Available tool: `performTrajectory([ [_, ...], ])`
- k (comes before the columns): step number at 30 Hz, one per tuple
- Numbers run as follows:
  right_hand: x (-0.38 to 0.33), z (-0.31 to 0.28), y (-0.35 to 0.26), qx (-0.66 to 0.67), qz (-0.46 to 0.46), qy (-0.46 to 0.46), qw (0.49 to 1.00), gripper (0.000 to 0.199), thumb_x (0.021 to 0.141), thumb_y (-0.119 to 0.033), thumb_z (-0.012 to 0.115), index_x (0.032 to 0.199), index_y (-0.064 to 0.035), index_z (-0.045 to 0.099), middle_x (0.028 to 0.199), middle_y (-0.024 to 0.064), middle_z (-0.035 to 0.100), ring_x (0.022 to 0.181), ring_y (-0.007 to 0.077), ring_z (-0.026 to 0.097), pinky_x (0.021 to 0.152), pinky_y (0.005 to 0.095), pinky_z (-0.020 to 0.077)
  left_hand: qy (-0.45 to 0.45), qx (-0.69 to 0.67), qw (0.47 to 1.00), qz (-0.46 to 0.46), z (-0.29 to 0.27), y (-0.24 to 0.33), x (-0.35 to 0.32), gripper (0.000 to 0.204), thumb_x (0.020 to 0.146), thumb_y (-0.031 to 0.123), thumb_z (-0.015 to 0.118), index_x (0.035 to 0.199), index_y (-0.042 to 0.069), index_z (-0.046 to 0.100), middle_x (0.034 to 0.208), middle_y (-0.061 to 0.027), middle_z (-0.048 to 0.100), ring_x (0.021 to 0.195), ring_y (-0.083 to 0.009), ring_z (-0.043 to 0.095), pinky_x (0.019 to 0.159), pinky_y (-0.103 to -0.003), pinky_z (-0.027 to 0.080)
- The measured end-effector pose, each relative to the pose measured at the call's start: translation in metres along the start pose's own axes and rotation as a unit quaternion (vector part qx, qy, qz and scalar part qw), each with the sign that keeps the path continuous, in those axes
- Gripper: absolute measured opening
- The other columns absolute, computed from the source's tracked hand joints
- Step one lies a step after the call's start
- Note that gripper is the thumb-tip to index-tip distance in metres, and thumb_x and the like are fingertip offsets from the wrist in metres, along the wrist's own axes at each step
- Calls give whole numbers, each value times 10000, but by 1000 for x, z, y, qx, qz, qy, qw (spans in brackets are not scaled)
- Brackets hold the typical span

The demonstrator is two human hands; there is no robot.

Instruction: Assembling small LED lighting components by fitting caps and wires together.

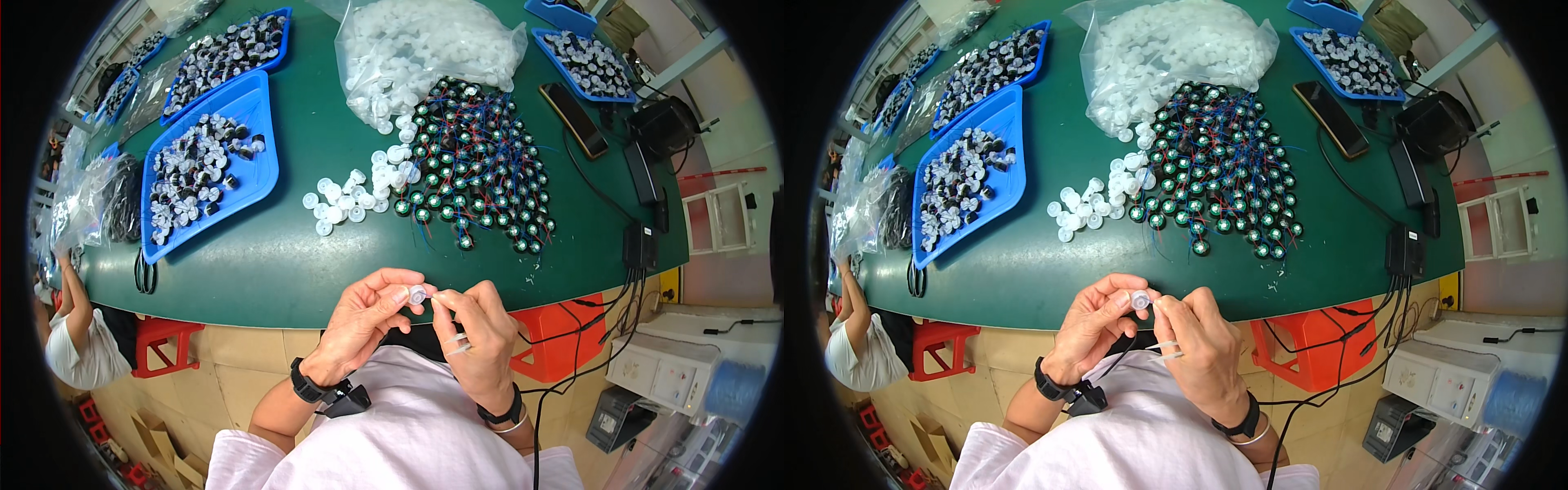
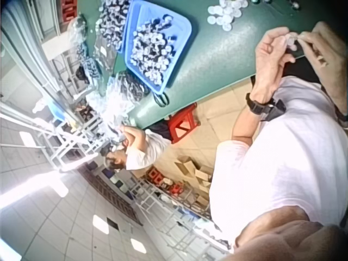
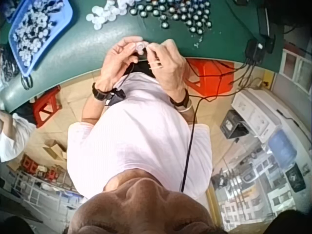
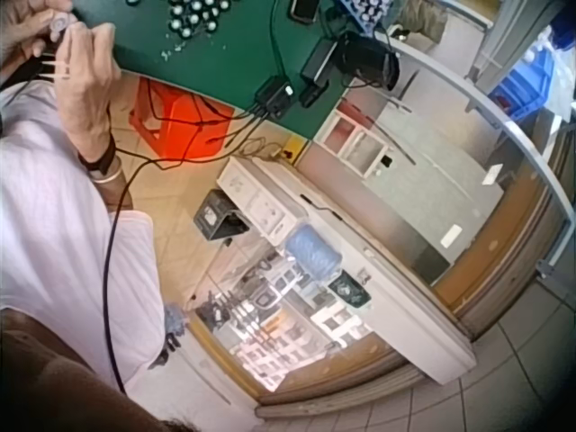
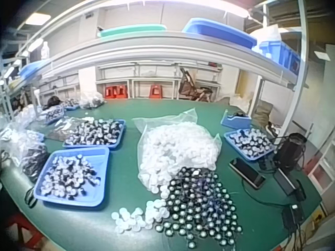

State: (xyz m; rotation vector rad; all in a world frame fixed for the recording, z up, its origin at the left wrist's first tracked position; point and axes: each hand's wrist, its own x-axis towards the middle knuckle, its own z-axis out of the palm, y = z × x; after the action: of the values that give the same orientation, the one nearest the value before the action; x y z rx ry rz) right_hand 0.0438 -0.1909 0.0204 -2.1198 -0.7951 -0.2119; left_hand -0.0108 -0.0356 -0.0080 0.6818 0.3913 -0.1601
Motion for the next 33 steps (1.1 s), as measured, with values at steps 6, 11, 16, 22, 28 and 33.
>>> performTrajectory([
  [6, 0, -1, 0, -7, -2, -8, 1000, 214, 748, 6, 697, 942, -49, 623, 725, 55, 470, 533, 177, 524, 449, 312, 428, 3, 5, 1000, 7, 2, 0, 1, 203, 923, 121, 572, 1089, 5, 588, 1048, -133, 646, 833, -121, 605, 620, -214, 541],
  [11, 0, -2, 0, -11, -2, -13, 1000, 206, 747, 7, 693, 934, -43, 621, 729, 56, 466, 536, 177, 527, 455, 313, 435, -19, 6, 1000, 11, -2, -1, 2, 208, 928, 119, 568, 1109, 19, 587, 1065, -117, 646, 855, -96, 609, 650, -205, 537],
  [16, 1, -3, -1, -14, -3, -19, 1000, 205, 740, 10, 690, 928, -38, 623, 725, 57, 461, 539, 176, 528, 459, 312, 438, -5, 12, 1000, 19, 0, -3, 2, 204, 923, 136, 576, 1076, 2, 590, 1002, -118, 649, 829, -114, 608, 618, -214, 541],
  [22, 2, -3, -1, -14, -8, -20, 1000, 211, 735, 17, 686, 929, -37, 623, 724, 59, 457, 538, 175, 527, 459, 311, 438, -16, 7, 1000, 16, -2, -3, 2, 215, 907, 134, 607, 1076, 1, 597, 949, -78, 655, 830, -96, 615, 645, -205, 536],
  [28, 3, 3, -2, -5, -14, -21, 1000, 192, 769, -3, 667, 947, -36, 603, 734, 69, 467, 554, 193, 539, 473, 320, 440, -18, 14, 1000, 11, -5, -6, 2, 216, 898, 130, 619, 1072, 3, 600, 946, -73, 653, 841, -109, 621, 667, -213, 540],
  [33, 5, 5, 0, 49, 48, -43, 997, 144, 820, -39, 644, 922, -37, 542, 763, 89, 490, 592, 250, 553, 508, 357, 444, 5, 3, 1000, 27, 0, -3, 1, 207, 897, 108, 615, 1076, 5, 601, 967, -79, 651, 875, -127, 632, 731, -229, 552],
])
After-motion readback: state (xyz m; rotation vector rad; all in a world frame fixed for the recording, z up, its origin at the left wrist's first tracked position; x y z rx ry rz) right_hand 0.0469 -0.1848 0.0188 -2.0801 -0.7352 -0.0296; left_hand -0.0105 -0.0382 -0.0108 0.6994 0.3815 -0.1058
